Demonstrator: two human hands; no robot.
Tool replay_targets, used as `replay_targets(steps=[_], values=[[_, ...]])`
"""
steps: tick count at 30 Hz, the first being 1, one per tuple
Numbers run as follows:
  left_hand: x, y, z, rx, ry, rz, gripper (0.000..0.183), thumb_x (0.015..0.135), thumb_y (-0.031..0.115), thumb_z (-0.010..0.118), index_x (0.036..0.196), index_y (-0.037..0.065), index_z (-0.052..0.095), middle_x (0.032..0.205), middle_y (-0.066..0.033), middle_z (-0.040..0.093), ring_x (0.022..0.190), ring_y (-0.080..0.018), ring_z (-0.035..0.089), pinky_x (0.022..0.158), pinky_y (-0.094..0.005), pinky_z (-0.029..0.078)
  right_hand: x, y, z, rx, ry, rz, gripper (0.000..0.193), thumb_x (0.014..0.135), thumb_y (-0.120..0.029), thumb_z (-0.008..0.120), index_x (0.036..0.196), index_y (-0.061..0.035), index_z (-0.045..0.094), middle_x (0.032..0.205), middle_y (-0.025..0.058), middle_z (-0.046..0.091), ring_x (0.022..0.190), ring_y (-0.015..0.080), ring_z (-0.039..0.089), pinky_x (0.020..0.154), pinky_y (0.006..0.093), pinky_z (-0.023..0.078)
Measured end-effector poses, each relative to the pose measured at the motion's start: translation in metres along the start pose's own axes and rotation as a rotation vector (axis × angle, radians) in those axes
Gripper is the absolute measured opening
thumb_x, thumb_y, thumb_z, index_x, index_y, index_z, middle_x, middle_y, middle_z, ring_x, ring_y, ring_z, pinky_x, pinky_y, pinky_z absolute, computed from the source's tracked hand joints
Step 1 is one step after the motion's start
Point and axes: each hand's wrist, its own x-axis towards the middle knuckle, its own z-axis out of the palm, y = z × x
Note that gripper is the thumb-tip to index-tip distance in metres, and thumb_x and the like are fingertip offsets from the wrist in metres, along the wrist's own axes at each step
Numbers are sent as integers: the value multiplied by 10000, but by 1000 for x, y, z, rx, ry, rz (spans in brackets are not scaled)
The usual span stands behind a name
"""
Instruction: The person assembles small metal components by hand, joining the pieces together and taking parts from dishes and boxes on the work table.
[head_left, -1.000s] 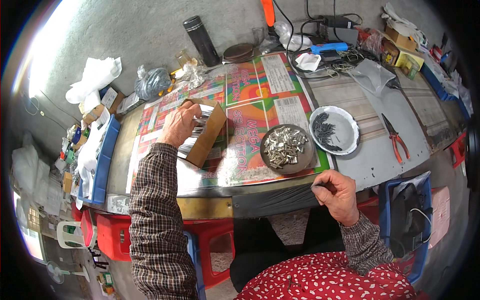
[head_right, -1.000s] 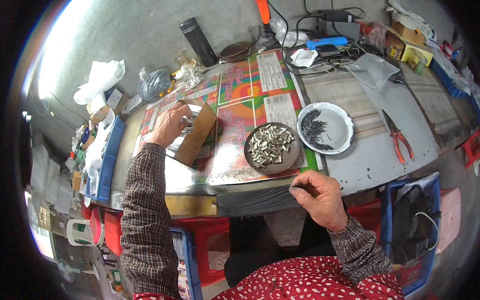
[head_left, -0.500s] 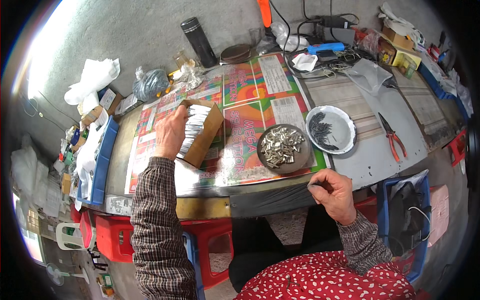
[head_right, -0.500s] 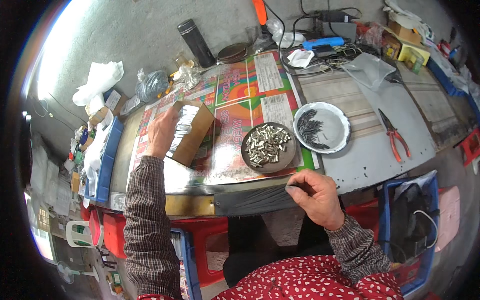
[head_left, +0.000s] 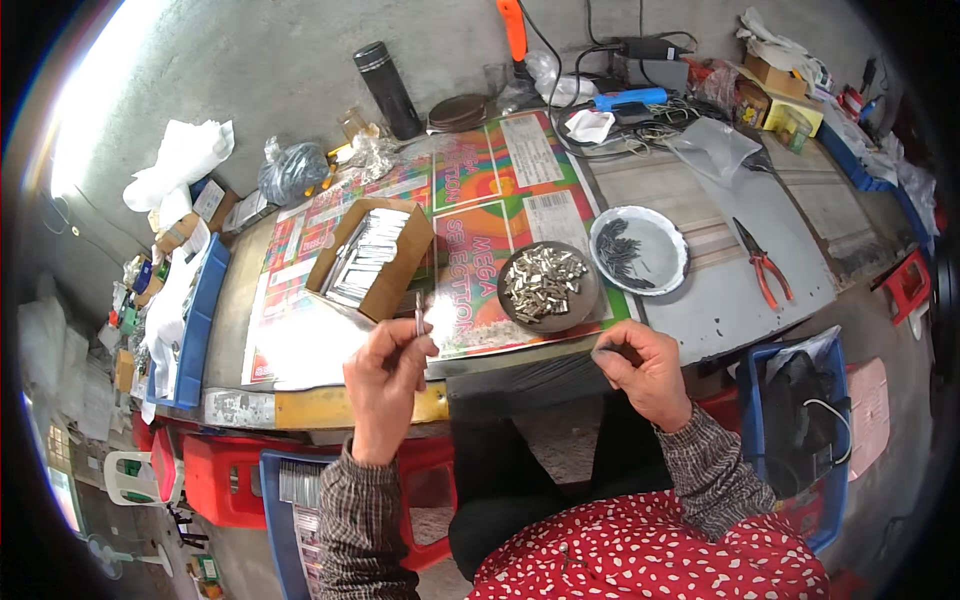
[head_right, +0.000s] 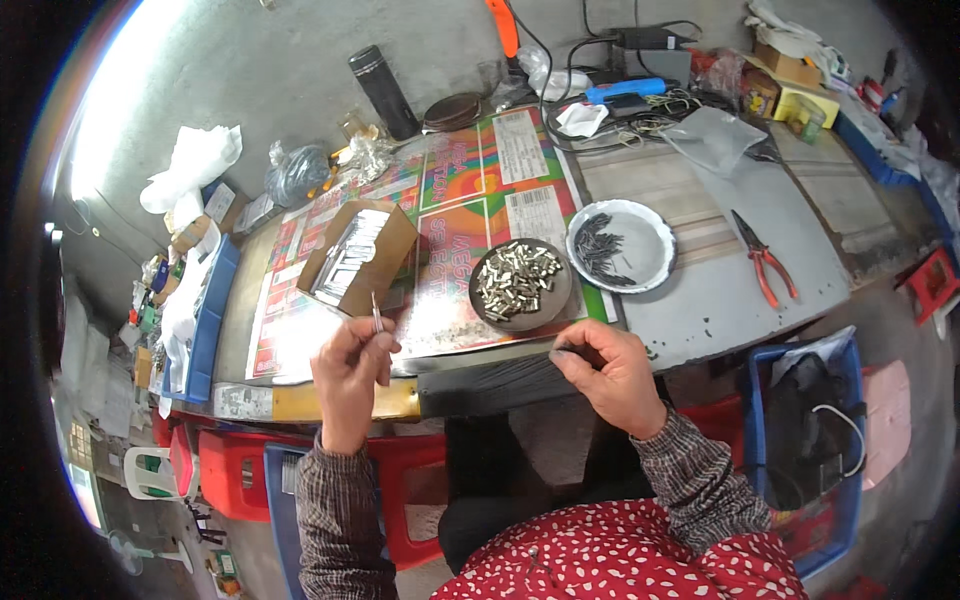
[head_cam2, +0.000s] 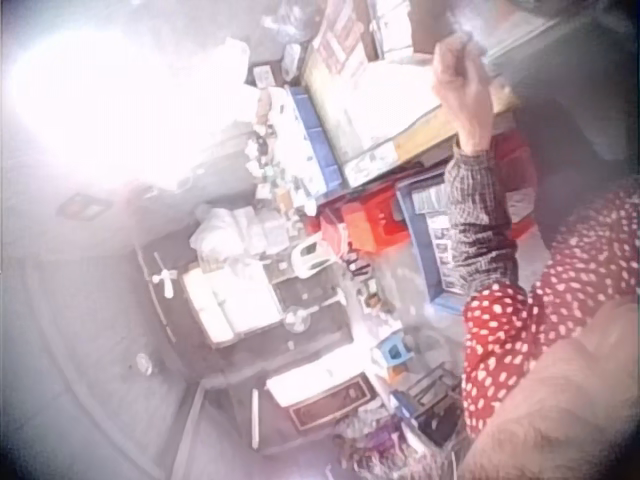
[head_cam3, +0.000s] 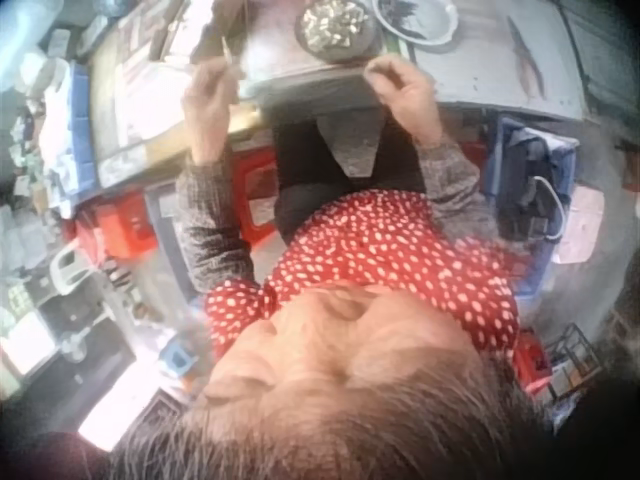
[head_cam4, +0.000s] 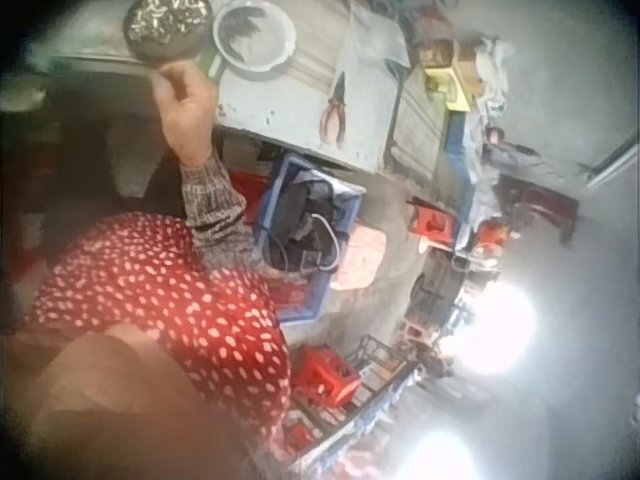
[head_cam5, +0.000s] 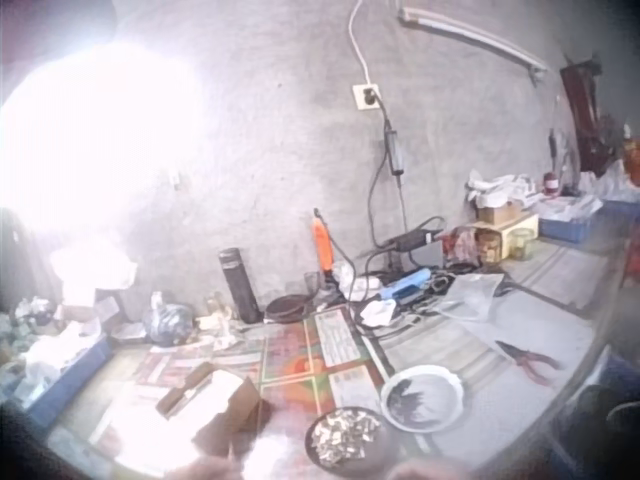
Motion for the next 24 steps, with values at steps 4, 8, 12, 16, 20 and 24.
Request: replay_targets(steps=[4,8,12,16,20,24], values=[[-40,13,12,103,17,87,88,771,-5,645,856,-5,621,666,-42,617,507,-54,484,454,-203,390,1,0,-1,0,5,41,79,822,-58,617,869,-6,580,681,-50,512,579,4,429,506,171,351],[-75,50,25,149,-34,401,173,667,-52,672,826,12,650,727,-119,650,612,-215,648,523,-258,489,3,2,-1,-64,6,16,78,833,-73,608,877,-15,581,659,-58,484,587,-1,403,505,170,333],[-111,88,15,253,-129,433,110,691,-58,594,759,20,630,641,-95,624,537,-185,609,498,-254,463,4,-7,6,26,-40,16,88,840,-81,609,870,-6,574,661,-60,478,582,4,393,500,176,332],[-105,101,9,-8,-303,766,192,559,-15,610,743,-49,652,707,-177,620,574,-234,596,502,-318,472,2,-5,2,-56,-19,-44,97,844,-85,609,866,2,574,668,-51,490,585,8,401,503,181,343],[-104,101,17,-146,-318,1022,238,607,85,638,775,-84,633,682,-206,594,462,-191,533,444,-289,438,0,-3,-1,-25,-7,-48,95,840,-83,611,862,3,577,665,-44,497,591,10,408,508,184,353],[-109,107,18,-172,-323,977,185,631,33,634,777,-80,624,707,-212,600,477,-205,541,457,-303,450,-3,-7,-7,-21,12,-23,102,832,-85,617,851,8,579,655,-37,503,595,15,417,515,188,363]])
